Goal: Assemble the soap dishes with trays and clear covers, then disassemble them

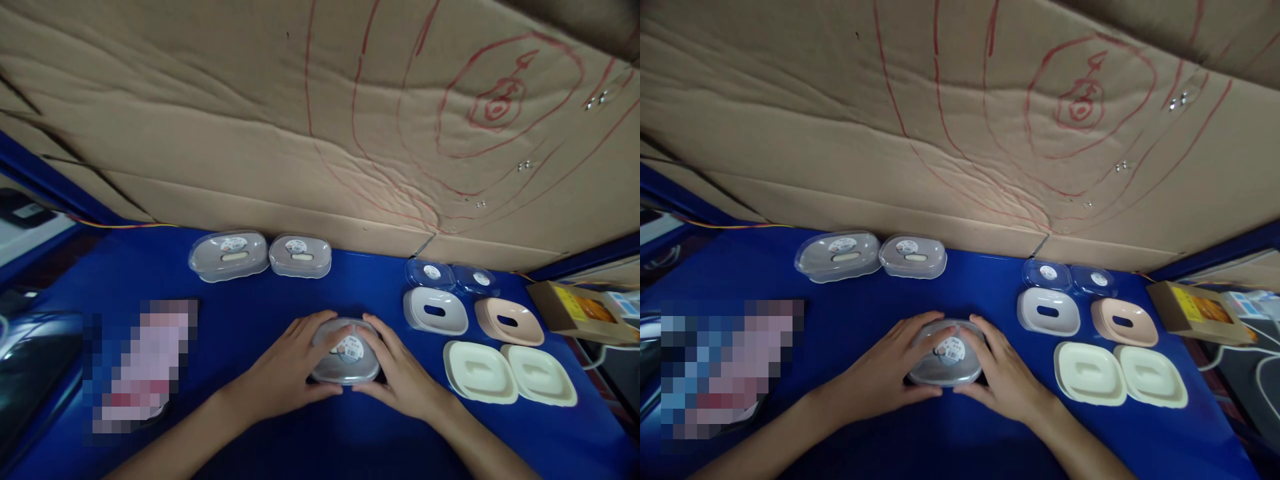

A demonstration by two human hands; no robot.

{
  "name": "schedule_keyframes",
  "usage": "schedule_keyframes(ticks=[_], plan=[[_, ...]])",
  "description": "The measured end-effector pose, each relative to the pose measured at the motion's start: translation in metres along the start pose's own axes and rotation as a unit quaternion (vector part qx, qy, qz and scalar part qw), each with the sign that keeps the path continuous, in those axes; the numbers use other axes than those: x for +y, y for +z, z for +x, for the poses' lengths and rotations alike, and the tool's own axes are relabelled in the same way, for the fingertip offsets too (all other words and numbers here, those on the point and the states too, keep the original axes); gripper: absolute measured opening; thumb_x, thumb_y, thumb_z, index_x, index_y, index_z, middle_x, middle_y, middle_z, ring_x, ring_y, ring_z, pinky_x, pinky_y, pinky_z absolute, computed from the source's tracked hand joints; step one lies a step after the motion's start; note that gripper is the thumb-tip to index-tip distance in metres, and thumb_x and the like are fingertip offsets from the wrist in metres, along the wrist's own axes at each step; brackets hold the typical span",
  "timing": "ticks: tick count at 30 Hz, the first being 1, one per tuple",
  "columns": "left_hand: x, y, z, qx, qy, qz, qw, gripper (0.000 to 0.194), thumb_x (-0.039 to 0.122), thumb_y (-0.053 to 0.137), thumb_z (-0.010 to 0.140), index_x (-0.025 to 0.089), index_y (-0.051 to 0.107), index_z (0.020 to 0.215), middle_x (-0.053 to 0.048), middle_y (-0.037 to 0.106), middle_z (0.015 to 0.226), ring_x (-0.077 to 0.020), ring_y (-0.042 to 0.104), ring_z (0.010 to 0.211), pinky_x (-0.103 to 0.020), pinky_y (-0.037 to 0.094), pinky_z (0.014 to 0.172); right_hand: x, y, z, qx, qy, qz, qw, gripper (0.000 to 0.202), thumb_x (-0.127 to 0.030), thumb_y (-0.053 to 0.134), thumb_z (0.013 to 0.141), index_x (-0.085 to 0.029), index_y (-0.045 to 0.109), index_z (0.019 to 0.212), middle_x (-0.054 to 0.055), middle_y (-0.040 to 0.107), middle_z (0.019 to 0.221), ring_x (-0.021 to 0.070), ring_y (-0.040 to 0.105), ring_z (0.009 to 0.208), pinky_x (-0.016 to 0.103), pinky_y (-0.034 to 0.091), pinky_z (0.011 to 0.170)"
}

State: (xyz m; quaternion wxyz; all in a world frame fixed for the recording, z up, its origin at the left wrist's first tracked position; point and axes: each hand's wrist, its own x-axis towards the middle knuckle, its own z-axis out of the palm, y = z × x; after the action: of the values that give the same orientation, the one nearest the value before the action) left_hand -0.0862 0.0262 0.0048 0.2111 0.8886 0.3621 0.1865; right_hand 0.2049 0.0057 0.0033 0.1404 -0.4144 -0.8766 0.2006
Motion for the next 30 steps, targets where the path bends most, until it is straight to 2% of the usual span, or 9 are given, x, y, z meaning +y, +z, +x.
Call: schedule_keyframes(ticks=[9,16,21,30], plan=[[-0.0018,-0.0005,0.0009,0.012,0.005,-0.006,1.000,0.096,0.053,0.088,0.087,0.036,0.039,0.167,-0.016,0.050,0.162,-0.0399,0.056,0.142,-0.061,0.052,0.115,0.0008,0.0021,-0.0003,0.005,0.007,0.002,1.000,0.098,-0.042,0.082,0.094,-0.027,0.025,0.172,0.022,0.035,0.174,0.0381,0.041,0.160,0.055,0.046,0.124],[-0.0026,-0.0014,0.0022,0.003,0.013,0.003,1.000,0.099,0.053,0.091,0.084,0.033,0.040,0.167,-0.018,0.049,0.162,-0.0403,0.055,0.144,-0.060,0.051,0.116,-0.0001,0.0001,0.0005,-0.005,0.011,0.005,1.000,0.097,-0.043,0.082,0.094,-0.026,0.027,0.172,0.023,0.034,0.174,0.0390,0.039,0.161,0.057,0.046,0.124],[-0.0019,-0.0024,0.0024,0.006,0.009,0.006,1.000,0.093,0.055,0.087,0.088,0.034,0.041,0.166,-0.016,0.050,0.162,-0.0394,0.056,0.143,-0.059,0.051,0.116,-0.0002,0.0000,0.0009,-0.002,0.010,0.005,1.000,0.095,-0.044,0.082,0.095,-0.027,0.028,0.171,0.022,0.034,0.174,0.0385,0.039,0.161,0.056,0.046,0.124],[-0.0002,-0.0022,0.0025,0.007,0.003,0.010,1.000,0.090,0.051,0.087,0.089,0.034,0.042,0.165,-0.015,0.049,0.163,-0.0390,0.056,0.143,-0.058,0.052,0.116,-0.0005,-0.0017,0.0017,-0.001,0.008,0.001,1.000,0.091,-0.046,0.080,0.096,-0.025,0.031,0.170,0.022,0.036,0.174,0.0380,0.039,0.160,0.055,0.046,0.124]])
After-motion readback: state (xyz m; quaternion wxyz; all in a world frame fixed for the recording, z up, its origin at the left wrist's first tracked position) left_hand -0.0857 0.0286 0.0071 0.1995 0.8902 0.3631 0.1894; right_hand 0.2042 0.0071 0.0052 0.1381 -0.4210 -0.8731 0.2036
